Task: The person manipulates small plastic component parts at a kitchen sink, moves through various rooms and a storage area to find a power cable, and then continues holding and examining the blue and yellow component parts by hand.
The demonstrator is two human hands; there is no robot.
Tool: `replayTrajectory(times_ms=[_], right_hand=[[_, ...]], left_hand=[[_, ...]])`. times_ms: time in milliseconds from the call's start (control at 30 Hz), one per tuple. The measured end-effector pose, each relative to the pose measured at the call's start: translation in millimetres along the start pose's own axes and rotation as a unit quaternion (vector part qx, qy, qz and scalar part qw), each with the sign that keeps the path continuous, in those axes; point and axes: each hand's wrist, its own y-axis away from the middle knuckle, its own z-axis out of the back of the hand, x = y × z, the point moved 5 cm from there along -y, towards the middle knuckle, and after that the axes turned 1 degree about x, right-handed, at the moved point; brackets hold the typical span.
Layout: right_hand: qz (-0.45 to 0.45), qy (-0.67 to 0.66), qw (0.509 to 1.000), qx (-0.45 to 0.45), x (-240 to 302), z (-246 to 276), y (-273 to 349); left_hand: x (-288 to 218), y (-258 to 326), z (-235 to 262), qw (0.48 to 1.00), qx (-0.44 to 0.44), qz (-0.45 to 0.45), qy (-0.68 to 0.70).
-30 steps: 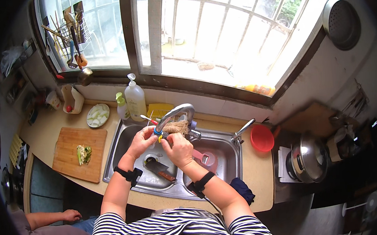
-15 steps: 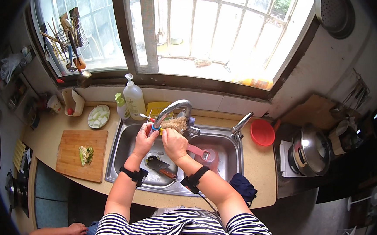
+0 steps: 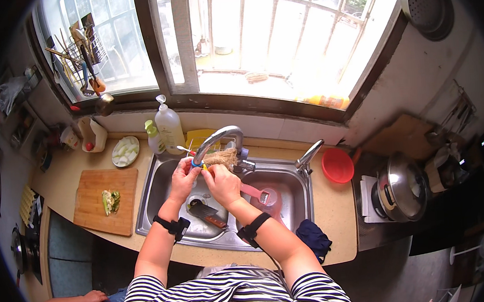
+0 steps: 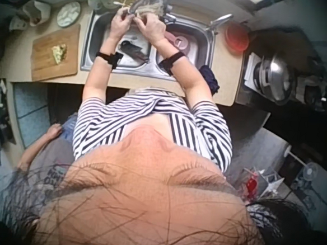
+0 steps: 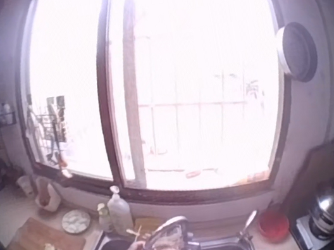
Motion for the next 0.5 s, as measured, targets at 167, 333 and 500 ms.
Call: replayTrajectory(times_ms=[167,333,500], right_hand=[[-0.423,-0.608,0.644,0.191,-40.0,-51.1,3.7],[-0.113,-0.138,0.984,-0.018,-16.1,-2.6,1.1],[-0.251,-0.352,0.891,0.14,-41.4,-33.5,-7.8]], left_hand=[[4.1,-3.6,-1.4,1.0,0.0,0.009,0.017],[2.0,2.2,1.3,1.0,-0.008,0.013,0.014],[1.7,-0.5,-1.8,1.0,-0.003,-0.006,0.024]])
